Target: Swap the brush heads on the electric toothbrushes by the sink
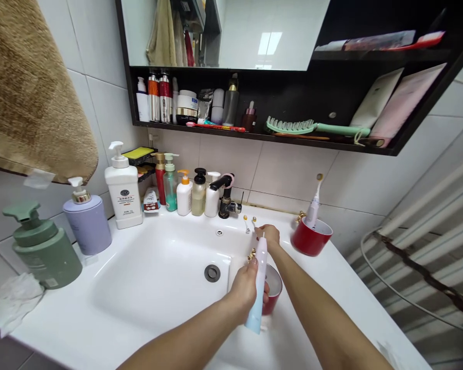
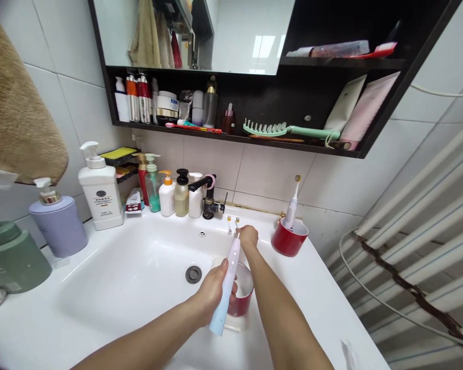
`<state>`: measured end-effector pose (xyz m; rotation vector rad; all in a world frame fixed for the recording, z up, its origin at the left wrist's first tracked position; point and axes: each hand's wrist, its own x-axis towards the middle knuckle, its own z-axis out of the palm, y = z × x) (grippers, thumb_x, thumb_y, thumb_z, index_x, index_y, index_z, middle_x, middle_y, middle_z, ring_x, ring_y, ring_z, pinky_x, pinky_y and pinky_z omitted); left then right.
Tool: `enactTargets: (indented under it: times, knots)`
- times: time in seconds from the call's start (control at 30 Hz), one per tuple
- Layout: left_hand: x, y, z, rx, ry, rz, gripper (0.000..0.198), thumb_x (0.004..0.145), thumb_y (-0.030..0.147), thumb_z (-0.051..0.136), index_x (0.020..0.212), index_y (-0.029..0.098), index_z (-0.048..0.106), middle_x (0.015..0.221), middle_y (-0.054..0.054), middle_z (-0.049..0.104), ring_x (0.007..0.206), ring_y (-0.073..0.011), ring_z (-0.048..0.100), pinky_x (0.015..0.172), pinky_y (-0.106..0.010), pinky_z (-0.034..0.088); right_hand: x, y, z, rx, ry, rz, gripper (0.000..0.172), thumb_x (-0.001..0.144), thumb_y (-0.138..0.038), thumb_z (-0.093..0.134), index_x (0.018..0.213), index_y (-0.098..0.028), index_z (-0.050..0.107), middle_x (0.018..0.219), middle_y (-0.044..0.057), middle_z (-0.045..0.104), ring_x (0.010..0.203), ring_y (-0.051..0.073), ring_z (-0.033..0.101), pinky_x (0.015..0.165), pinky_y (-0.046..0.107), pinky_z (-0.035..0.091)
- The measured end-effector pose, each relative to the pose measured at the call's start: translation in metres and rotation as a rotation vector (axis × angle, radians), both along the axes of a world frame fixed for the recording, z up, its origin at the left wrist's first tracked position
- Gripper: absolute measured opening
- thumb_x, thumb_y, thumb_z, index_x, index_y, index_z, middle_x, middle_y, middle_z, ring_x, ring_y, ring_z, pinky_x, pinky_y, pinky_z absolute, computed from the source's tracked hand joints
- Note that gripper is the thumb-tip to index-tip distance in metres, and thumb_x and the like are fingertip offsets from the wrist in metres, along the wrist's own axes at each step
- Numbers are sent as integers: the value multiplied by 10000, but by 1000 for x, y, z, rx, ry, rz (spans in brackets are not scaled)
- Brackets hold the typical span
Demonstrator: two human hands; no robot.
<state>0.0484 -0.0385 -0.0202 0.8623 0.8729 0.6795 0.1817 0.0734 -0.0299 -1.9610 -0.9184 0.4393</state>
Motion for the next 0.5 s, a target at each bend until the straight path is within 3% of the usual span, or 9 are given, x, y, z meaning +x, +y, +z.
enactTargets:
  times: [0.13, 0.27, 0.4, 0.5]
  knots:
    - [0, 4, 1, -23, -4, 7, 456, 661, 562, 241, 734, 144, 408, 458, 24, 441, 351, -76, 386, 385, -206, 269, 2, 15, -5, -58, -56, 18, 188, 458, -128, 526, 319, -195, 419, 353, 42, 469, 602, 230, 524, 530, 299, 330]
    - [-1, 5, 2, -50, -24, 9, 472, 642, 582, 252, 736, 148, 410, 457, 31, 436, 348, -72, 379, 388, -205, 267, -1, 11, 0, -39, -57, 40, 180, 489, -160, 531, 340, -193, 436, 369, 39, 480, 607, 210, 523, 538, 282, 338]
    - [-2, 2, 4, -62, -49, 13, 442, 655, 561, 260, 724, 151, 409, 451, 38, 428, 338, -63, 372, 387, -198, 264, -7, -21, 16, 12, 23, 76, 151, 572, -287, 495, 466, -181, 509, 432, 24, 511, 482, 148, 500, 469, 258, 360]
    - [-3, -2, 5, -57, -56, -11, 425, 669, 538, 266, 744, 147, 415, 448, 36, 429, 330, -65, 373, 380, -199, 263, -15, -64, 27, 140, 309, 224, 237, 612, -378, 456, 619, -159, 546, 523, 15, 533, 417, 102, 464, 413, 239, 370]
